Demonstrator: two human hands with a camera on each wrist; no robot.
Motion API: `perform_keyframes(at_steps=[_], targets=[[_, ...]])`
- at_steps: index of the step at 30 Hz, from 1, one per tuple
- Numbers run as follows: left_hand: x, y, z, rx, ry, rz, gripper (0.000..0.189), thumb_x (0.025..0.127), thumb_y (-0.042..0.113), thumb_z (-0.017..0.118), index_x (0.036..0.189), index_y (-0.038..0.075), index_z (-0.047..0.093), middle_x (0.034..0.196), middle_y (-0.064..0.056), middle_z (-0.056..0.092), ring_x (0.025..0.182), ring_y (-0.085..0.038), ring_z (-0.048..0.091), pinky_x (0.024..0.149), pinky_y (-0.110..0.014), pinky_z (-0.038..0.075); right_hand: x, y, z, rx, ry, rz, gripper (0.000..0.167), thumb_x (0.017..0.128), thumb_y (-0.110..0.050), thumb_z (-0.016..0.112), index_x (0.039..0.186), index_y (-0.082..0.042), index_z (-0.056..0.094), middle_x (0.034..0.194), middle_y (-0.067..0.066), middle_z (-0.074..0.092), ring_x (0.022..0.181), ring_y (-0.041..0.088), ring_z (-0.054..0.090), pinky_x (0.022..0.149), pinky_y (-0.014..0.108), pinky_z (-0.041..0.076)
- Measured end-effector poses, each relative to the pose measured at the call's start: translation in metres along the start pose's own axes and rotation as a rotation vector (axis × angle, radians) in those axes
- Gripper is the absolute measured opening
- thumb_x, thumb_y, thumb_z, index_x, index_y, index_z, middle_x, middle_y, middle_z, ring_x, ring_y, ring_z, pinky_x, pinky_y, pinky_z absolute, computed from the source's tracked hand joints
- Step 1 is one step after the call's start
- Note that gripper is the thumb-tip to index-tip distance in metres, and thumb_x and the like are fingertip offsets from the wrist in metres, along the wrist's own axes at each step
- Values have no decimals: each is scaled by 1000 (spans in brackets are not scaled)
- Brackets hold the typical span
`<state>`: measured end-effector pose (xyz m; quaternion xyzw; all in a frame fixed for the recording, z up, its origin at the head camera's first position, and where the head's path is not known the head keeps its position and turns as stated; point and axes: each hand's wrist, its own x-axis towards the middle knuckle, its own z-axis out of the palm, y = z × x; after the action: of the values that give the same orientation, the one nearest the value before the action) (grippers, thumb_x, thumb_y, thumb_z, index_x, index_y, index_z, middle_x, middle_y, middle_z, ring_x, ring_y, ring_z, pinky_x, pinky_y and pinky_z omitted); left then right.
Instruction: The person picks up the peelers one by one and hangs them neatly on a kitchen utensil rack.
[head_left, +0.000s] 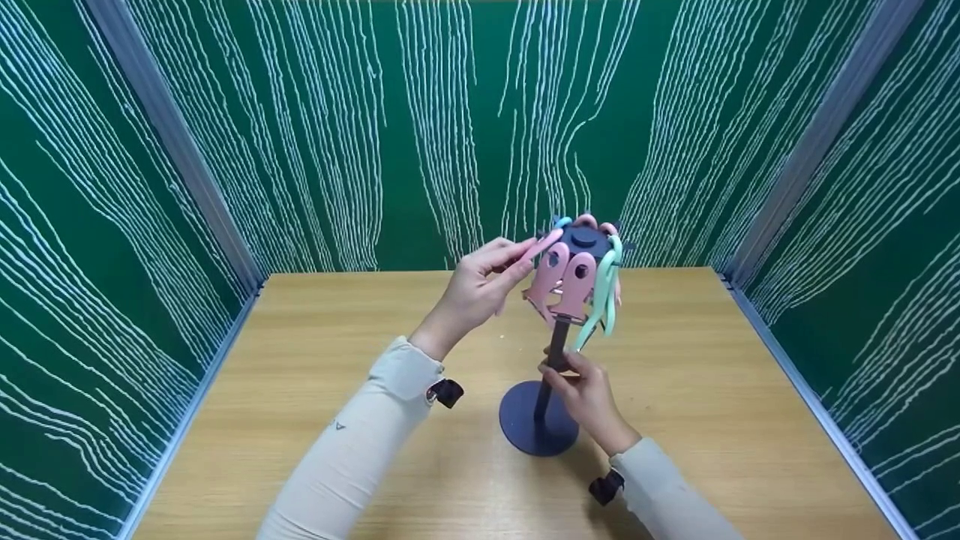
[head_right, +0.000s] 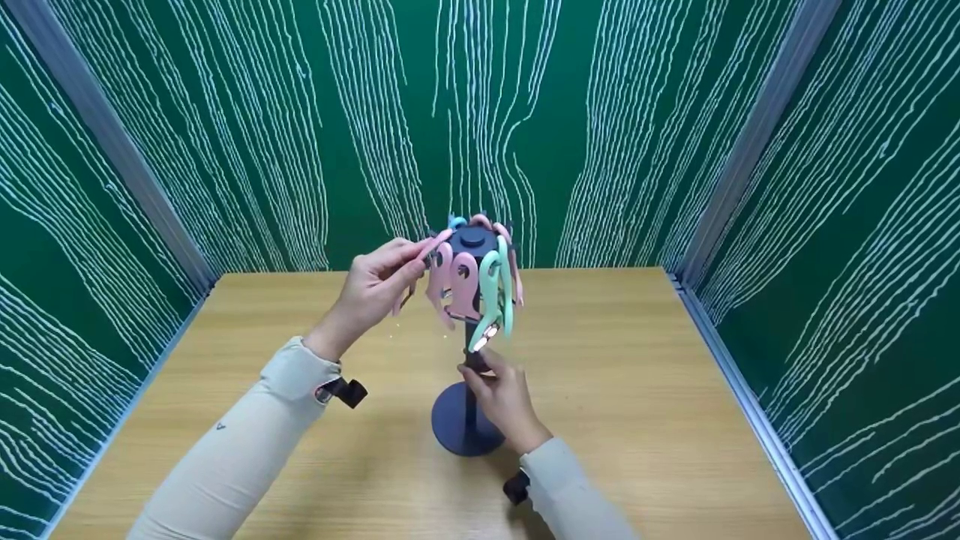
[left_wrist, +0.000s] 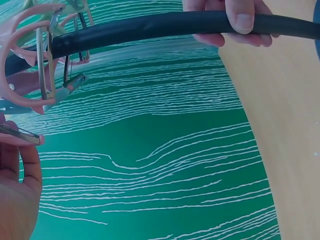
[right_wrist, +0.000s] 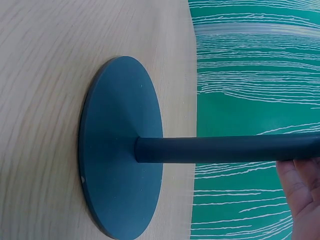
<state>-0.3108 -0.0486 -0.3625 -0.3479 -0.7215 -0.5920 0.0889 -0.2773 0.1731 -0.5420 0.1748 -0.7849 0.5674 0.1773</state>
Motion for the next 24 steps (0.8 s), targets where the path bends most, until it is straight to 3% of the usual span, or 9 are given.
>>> perform_keyframes(at_steps=[4, 8, 16, 24], targets=[[0, -2, 0, 8, -28, 24, 43, 111, 13, 62, 152, 3, 61, 126, -18, 67, 107, -26, 63, 77, -21, 57, -1, 0, 0, 5, 3, -2, 19, 97, 7, 76, 115, 0, 78, 98, 13, 82, 89, 7, 76, 77, 22, 64], [0, -6, 0, 31, -40, 41, 46, 109, 10, 64, 155, 3, 58, 132, -16, 69, 119, -24, 63, 106, -35, 56, -1, 0, 0, 0, 5, 2, 20, 97, 6, 76, 115, 0, 78, 98, 12, 83, 89, 5, 76, 77, 21, 64], [-2, -10, 0, 30, -68, 34, 48, 109, 10, 64, 156, 3, 56, 144, -17, 68, 134, -28, 64, 117, -51, 52, 0, -1, -2, -16, -7, 21, 20, 98, 2, 76, 117, -3, 78, 102, 10, 83, 93, 12, 78, 79, 26, 66], [-19, -25, -8, 82, -43, 2, 45, 113, 14, 57, 157, 3, 55, 152, -15, 64, 141, -31, 60, 119, -45, 51, -1, -4, -2, -12, -20, 32, 21, 99, 3, 75, 118, -4, 78, 103, 10, 83, 93, 18, 79, 81, 33, 68]])
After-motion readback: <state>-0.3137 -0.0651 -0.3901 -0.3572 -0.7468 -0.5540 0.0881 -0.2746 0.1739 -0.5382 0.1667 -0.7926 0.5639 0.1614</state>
